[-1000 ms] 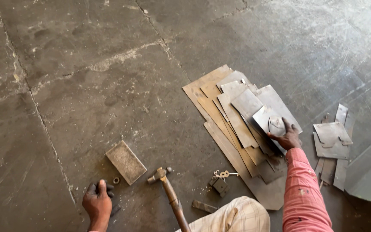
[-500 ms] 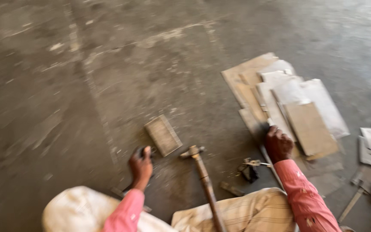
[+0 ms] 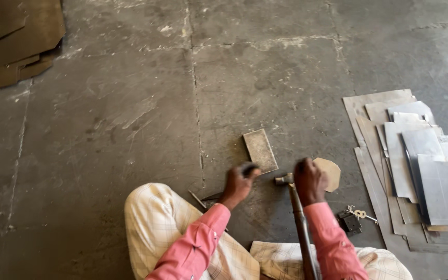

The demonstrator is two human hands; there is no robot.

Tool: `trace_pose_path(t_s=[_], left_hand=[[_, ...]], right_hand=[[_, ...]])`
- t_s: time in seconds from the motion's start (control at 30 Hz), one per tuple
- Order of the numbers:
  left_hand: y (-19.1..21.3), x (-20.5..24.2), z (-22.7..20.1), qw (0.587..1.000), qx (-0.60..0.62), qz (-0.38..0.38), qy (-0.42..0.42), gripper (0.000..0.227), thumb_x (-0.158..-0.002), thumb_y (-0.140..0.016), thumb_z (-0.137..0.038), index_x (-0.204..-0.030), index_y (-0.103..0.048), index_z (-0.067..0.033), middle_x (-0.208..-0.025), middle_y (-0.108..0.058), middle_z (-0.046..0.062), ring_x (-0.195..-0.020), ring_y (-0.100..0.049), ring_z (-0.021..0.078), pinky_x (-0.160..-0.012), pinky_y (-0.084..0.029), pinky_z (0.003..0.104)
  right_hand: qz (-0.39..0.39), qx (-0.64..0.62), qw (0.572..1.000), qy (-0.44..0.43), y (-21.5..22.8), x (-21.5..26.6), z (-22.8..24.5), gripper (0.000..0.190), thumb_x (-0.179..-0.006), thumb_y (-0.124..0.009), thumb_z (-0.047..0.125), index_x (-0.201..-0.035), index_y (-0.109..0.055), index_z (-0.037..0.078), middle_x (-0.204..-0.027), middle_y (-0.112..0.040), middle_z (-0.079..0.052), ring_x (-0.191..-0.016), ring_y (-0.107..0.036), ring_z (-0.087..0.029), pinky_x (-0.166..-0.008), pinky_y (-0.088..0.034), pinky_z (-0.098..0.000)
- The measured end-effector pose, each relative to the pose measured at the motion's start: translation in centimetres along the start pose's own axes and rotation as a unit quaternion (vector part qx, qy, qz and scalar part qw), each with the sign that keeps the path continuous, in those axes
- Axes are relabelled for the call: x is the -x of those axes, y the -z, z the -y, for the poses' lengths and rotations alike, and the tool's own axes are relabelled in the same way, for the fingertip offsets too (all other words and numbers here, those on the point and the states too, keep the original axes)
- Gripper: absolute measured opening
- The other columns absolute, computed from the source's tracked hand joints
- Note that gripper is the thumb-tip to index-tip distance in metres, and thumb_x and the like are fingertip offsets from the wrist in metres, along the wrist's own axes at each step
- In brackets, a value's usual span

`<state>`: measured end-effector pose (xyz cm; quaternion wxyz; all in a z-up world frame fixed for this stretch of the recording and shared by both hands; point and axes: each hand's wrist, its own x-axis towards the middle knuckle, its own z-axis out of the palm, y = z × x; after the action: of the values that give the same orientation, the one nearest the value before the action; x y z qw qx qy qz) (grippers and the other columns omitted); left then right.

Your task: The person sits on the floor and uses a hammer and a metal punch to shape small metal pieces. They repeatedly place a punch on a metal piece resting on a block and strike it with a hammer to create indentations or holes.

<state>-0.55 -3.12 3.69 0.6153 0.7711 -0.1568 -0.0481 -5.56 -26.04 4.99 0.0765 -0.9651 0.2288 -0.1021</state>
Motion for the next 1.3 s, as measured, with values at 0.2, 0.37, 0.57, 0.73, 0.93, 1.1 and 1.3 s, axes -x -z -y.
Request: trace_pose_path(t_s=[0.2,0.37,0.57,0.73,0.93,1.1,1.3], left_hand=[[-1.2,-1.3,1.1,0.859,0.404,0.141,0.28,0.026,-0.097,-0.067,-0.013,-0.119,-0.066,0.0005,-0.1,-0.075,0.008,-0.084,-0.072,0.0193,-0.076,-0.063,0.037],[-0.7,-4.5,2.0,0.886,0.328,0.065,0.322,0.017,-0.094,-0.063,0.0,-0.109,-0.069,0.0027,-0.088,-0.077,0.013,-0.073,-0.076,0.0238,-0.067,-0.066,0.035],[-0.2,-7.8,0.6,0.94,0.053,-0.022,0.335,0.005,-0.094,-0.067,-0.001,-0.095,-0.072,0.0001,-0.082,-0.075,0.015,-0.07,-0.075,0.0281,-0.059,-0.059,0.036],[-3.5,-4.4,-0.3,0.962,-0.254,0.031,-0.094,0.03,-0.075,-0.077,-0.012,-0.103,-0.076,0.0014,-0.1,-0.074,0.024,-0.077,-0.073,0.0341,-0.06,-0.061,0.039],[-6.1,-2.7,0.3,0.929,-0.332,0.111,-0.117,0.011,-0.095,-0.063,0.0,-0.1,-0.073,-0.0003,-0.104,-0.072,0.018,-0.082,-0.074,0.0283,-0.064,-0.062,0.035],[-1.7,-4.5,1.3,0.961,-0.253,0.027,-0.111,0.021,-0.094,-0.055,0.006,-0.094,-0.075,-0.0035,-0.118,-0.071,0.017,-0.087,-0.074,0.0301,-0.068,-0.063,0.035],[0.7,-6.0,0.2,0.93,-0.298,-0.092,-0.193,0.016,-0.083,-0.066,0.0,-0.096,-0.075,-0.0043,-0.128,-0.067,0.021,-0.106,-0.072,0.0408,-0.088,-0.06,0.04]], right_hand=[[0.092,-0.389,0.907,0.135,3.2,4.7,7.5,0.019,-0.095,-0.061,0.013,-0.109,-0.069,0.003,-0.1,-0.072,-0.017,-0.088,-0.071,-0.034,-0.075,-0.056,-0.0414],[0.03,-0.251,0.967,0.018,6.7,7.9,4.0,0.02,-0.093,-0.067,0.018,-0.108,-0.072,0.006,-0.097,-0.07,-0.015,-0.09,-0.068,-0.036,-0.08,-0.053,-0.0443],[0.064,-0.15,0.985,0.049,5.9,11.5,-1.5,0.035,-0.084,-0.074,0.024,-0.116,-0.066,0.01,-0.108,-0.068,-0.016,-0.098,-0.067,-0.038,-0.08,-0.054,-0.0452],[0.223,-0.152,0.958,-0.098,2.7,10.3,-3.5,0.063,-0.087,-0.077,0.036,-0.136,-0.051,0.006,-0.1,-0.074,-0.019,-0.085,-0.073,-0.031,-0.074,-0.059,-0.0443],[0.319,-0.271,0.881,-0.221,3.1,11.0,-3.4,0.067,-0.082,-0.08,0.033,-0.134,-0.049,0.003,-0.078,-0.072,-0.016,-0.058,-0.073,-0.025,-0.054,-0.059,-0.0394],[0.335,-0.334,0.848,-0.24,5.2,12.7,-3.4,0.057,-0.087,-0.078,0.03,-0.13,-0.056,0.0,-0.073,-0.068,-0.013,-0.055,-0.066,-0.02,-0.05,-0.055,-0.038],[0.375,-0.512,0.675,-0.376,6.2,13.7,-3.4,0.066,-0.087,-0.072,0.015,-0.146,-0.042,0.017,-0.074,-0.063,-0.007,-0.058,-0.062,-0.021,-0.05,-0.054,-0.0392]])
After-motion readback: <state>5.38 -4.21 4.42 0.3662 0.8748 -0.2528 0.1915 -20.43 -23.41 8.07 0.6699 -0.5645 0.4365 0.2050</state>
